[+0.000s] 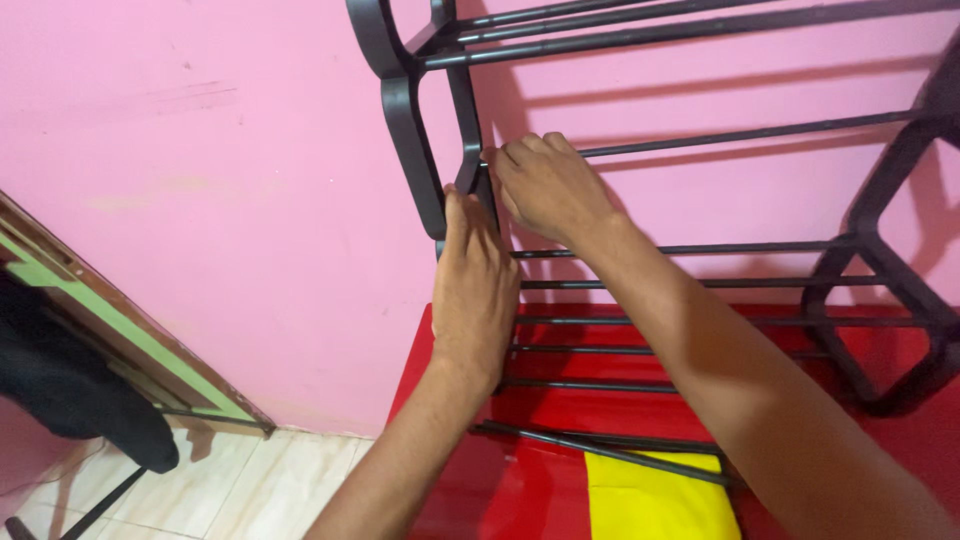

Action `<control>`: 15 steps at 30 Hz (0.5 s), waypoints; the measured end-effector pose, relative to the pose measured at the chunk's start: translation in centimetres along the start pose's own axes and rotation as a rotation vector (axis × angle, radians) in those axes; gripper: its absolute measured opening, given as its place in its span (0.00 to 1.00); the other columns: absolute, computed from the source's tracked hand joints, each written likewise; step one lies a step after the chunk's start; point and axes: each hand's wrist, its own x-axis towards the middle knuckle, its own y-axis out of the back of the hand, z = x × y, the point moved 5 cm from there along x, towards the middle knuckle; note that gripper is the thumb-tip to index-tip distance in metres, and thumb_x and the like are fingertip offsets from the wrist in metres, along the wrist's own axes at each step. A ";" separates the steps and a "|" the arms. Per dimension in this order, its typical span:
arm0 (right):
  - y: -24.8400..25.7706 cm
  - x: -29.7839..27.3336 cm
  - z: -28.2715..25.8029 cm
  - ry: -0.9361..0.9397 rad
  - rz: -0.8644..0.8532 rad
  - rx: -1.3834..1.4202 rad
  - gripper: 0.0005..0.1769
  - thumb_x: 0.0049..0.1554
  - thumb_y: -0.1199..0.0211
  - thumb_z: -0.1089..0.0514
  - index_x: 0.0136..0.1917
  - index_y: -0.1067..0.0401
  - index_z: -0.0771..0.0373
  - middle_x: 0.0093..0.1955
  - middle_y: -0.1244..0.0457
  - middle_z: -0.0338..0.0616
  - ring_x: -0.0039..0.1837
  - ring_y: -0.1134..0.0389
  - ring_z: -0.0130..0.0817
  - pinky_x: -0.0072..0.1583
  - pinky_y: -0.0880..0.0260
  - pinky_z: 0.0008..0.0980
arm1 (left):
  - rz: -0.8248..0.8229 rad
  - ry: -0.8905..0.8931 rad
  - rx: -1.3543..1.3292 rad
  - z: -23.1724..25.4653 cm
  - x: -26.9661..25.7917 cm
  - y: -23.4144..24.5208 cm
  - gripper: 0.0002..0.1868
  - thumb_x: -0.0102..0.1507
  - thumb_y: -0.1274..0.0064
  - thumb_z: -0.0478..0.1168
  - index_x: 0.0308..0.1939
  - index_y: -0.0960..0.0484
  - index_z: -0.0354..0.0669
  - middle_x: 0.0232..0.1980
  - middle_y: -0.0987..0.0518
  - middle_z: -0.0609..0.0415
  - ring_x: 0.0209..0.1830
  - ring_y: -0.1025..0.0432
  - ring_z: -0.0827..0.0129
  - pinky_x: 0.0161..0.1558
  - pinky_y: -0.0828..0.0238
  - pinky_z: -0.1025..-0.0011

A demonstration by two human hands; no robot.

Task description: The person disassembles a black metal rack on a red table by removing horizontal rods one by one and placing them on the table. They then wipe the separated frame sections with a yellow cloth.

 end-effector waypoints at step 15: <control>-0.7 1.2 1.5 -0.065 -0.181 -0.174 0.20 0.65 0.50 0.39 0.60 0.29 0.50 0.40 0.32 0.42 0.36 0.27 0.40 0.31 0.29 0.38 | 0.058 0.029 0.017 0.6 0.3 -0.8 0.22 0.62 0.53 0.44 0.54 0.16 0.35 0.61 0.23 0.39 0.69 0.36 0.48 0.71 0.62 0.49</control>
